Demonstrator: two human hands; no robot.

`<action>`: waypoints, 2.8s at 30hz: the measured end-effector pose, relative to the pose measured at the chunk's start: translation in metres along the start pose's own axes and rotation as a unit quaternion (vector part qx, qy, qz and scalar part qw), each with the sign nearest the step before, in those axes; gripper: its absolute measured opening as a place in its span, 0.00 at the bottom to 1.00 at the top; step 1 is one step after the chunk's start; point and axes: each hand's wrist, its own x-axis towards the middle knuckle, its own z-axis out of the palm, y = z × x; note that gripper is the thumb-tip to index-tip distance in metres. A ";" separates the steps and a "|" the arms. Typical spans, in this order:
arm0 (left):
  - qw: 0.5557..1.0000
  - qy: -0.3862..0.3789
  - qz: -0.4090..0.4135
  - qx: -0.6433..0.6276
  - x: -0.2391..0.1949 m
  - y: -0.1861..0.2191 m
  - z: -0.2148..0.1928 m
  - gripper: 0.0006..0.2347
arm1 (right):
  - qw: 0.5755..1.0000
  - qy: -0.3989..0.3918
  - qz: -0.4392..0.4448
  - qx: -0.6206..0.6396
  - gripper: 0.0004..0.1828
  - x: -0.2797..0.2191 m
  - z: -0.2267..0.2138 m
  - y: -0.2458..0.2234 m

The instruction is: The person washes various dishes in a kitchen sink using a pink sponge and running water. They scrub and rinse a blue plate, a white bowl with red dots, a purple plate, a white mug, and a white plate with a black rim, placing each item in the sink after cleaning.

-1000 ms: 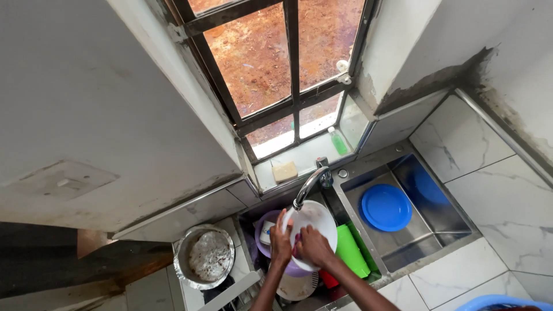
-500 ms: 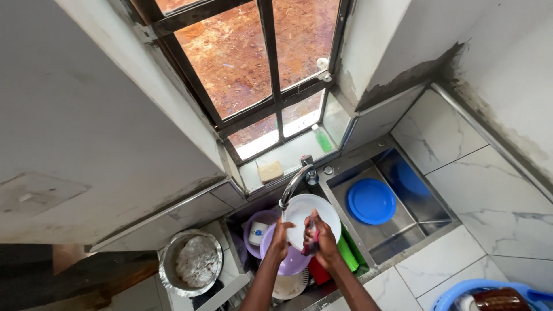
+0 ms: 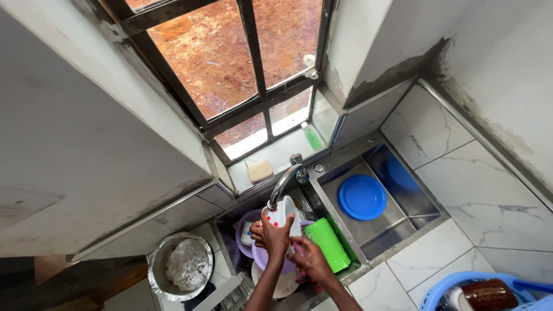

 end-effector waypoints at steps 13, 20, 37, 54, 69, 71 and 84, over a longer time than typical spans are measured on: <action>0.980 -0.040 -0.026 -0.195 -0.002 -0.078 -0.019 0.19 | 0.921 0.201 0.184 0.279 0.41 -0.019 -0.105 0.028; 0.921 0.032 -0.325 -0.210 0.027 -0.172 0.064 0.31 | 0.945 0.326 -0.006 -0.032 0.11 -0.018 -0.200 -0.032; 0.915 0.011 -0.261 -0.306 0.008 -0.111 0.027 0.15 | 0.945 0.127 0.053 0.298 0.30 0.085 -0.121 0.000; 0.881 -0.193 -0.103 -0.420 -0.005 -0.040 -0.086 0.23 | 0.932 -0.158 -0.192 -0.262 0.28 0.088 0.035 0.045; 0.918 -0.140 -0.121 -0.351 0.017 -0.054 -0.106 0.23 | 0.838 -0.143 -0.277 -0.448 0.38 0.031 0.024 0.074; 0.941 -0.081 -0.158 -0.288 -0.002 -0.038 -0.103 0.23 | 0.890 -0.094 -0.288 -0.340 0.45 -0.013 0.069 0.053; 0.933 -0.180 -0.146 -0.274 -0.012 -0.084 -0.062 0.33 | 0.939 0.003 -0.243 -0.244 0.27 -0.020 0.044 0.096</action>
